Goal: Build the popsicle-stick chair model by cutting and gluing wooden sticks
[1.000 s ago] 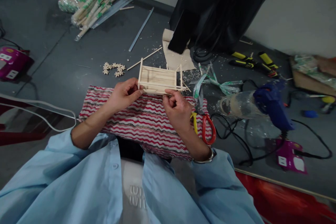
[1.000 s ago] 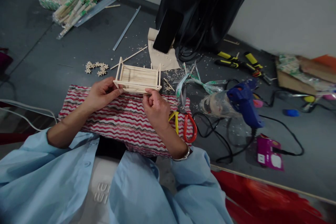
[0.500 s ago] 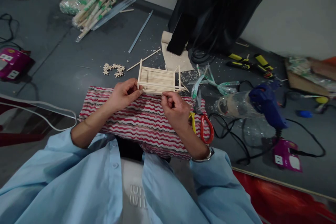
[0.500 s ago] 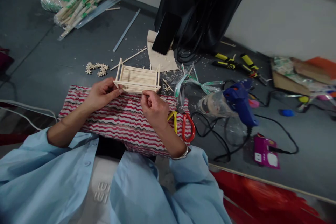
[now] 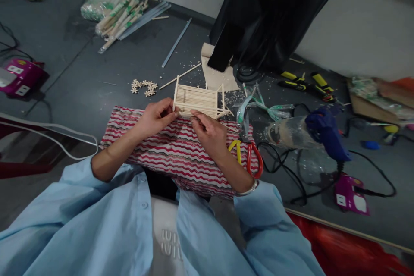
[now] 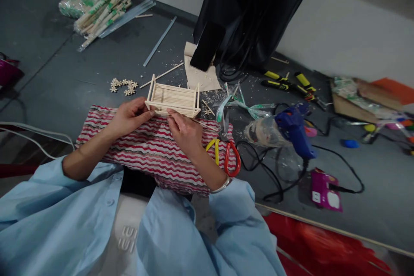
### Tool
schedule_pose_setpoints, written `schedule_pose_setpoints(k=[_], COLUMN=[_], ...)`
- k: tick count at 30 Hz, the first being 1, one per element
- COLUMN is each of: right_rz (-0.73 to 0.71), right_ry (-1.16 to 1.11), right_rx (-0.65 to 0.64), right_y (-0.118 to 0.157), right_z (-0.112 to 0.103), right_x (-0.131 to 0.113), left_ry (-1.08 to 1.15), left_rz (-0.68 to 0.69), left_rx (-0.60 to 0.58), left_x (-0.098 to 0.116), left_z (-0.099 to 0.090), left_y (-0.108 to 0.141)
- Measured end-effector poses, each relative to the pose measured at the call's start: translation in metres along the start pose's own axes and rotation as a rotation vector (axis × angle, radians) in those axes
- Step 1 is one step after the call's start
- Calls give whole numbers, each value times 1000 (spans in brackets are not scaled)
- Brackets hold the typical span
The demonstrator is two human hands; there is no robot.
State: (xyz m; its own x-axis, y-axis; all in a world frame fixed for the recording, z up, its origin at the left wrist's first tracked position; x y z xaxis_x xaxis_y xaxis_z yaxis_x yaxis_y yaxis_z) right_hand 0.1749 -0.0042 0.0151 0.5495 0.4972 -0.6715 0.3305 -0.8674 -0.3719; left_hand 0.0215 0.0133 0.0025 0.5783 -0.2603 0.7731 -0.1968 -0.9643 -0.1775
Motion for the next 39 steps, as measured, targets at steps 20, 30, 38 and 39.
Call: schedule_pose_setpoints(k=[20,30,38,39], right_rz=[16,8,45,54], right_ry=[-92,-96,-102,-104], right_rx=[39,51,34,30], right_y=[-3,-3,-3,-3], right_z=[0,-1,1,1], right_x=[3,1,4,5], left_ry=[47,79,41,41], left_rz=[-20,-17,-12,-7], left_rx=[-1,-7,14,14], left_x=[-2,-5,-3,-3], left_z=[0,3,1,1], left_y=[1,1,1,1])
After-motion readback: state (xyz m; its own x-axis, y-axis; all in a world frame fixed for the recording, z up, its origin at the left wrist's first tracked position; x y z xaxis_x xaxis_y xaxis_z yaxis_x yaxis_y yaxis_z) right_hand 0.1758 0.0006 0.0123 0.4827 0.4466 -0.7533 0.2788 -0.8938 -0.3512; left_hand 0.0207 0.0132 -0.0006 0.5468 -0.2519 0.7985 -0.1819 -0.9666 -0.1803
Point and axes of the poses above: each hand's wrist, its own y-axis away from the middle knuckle, its own z-axis out of the palm, x = y × z, the point moved 10 cm from there along -y, towards the middle knuckle, and after that the axes turned 12 degrees about -y, right-handed, at the moved point
